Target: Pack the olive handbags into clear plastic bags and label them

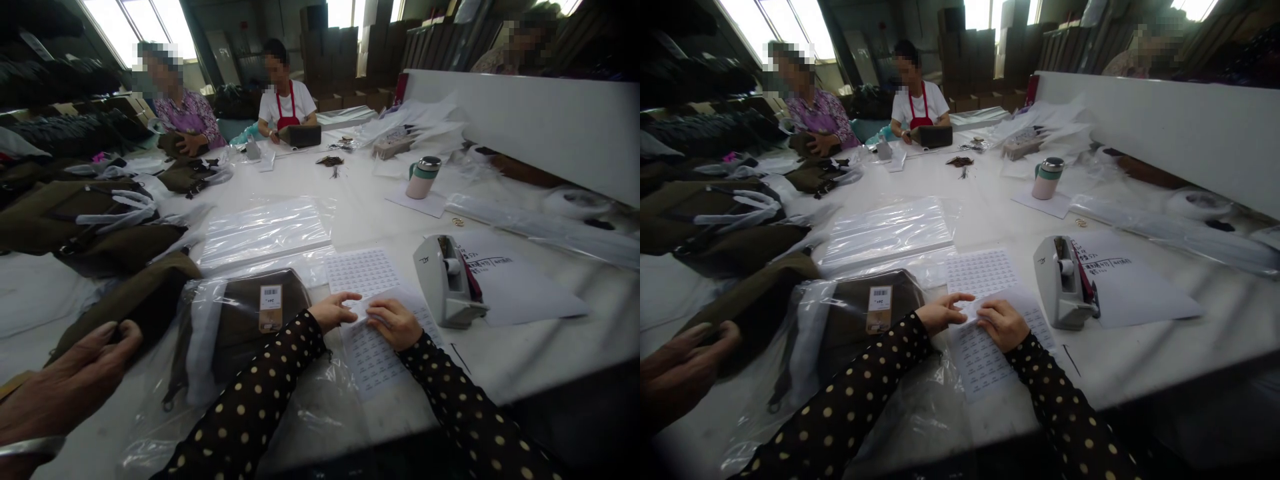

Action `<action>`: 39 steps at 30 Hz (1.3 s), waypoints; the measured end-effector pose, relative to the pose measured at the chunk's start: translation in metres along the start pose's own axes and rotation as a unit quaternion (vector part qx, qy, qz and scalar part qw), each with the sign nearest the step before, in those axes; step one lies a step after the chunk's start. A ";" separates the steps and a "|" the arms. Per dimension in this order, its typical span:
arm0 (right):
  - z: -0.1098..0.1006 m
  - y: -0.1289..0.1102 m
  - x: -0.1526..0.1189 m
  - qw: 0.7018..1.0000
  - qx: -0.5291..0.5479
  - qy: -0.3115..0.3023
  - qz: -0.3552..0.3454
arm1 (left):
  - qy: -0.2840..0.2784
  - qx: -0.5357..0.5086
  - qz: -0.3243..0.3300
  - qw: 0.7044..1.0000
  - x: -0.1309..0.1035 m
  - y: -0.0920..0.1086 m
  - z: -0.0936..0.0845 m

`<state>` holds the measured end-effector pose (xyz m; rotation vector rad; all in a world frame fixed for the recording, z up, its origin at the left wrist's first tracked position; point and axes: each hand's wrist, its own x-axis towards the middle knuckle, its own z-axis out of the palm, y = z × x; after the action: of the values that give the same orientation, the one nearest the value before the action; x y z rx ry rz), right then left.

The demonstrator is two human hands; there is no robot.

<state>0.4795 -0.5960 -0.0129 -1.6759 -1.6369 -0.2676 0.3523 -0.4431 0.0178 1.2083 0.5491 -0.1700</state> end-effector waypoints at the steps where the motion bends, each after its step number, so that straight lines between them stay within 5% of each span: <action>1: -0.001 -0.001 0.001 1.000 -0.002 -0.007 -0.010 | -0.008 0.000 0.001 1.000 -0.001 0.001 -0.001; 16: -0.012 -0.023 0.004 0.996 -0.038 -0.061 -0.043 | -0.043 0.092 -0.022 0.995 -0.003 0.004 -0.001; 20: -0.019 -0.028 0.004 0.998 0.009 -0.051 -0.028 | 0.004 0.157 0.002 0.988 -0.008 0.011 0.001; 23: -0.028 -0.032 0.012 0.996 0.059 -0.017 0.070 | 0.088 0.208 0.057 0.973 -0.032 0.020 0.008; 25: -0.033 -0.033 0.022 0.982 0.101 -0.006 0.156 | 0.160 0.273 0.165 0.934 -0.060 0.022 0.014; 28: -0.033 -0.038 0.049 0.952 0.191 -0.042 0.237 | 0.261 0.396 0.347 0.809 -0.115 0.013 0.016; 30: -0.027 -0.047 0.075 0.932 0.249 -0.083 0.250 | 0.345 0.425 0.391 0.740 -0.154 -0.001 0.007; 35: 0.012 -0.111 0.163 0.875 0.360 -0.233 0.223 | 0.595 0.404 0.292 0.630 -0.223 -0.032 -0.050; 39: 0.072 -0.181 0.230 0.797 0.408 -0.387 0.220 | 0.591 0.467 0.202 0.626 -0.231 -0.046 -0.086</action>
<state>0.3224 -0.3952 0.1484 -1.4260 -1.4468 1.3386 0.1086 -0.4182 0.0710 2.4156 1.4025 0.9535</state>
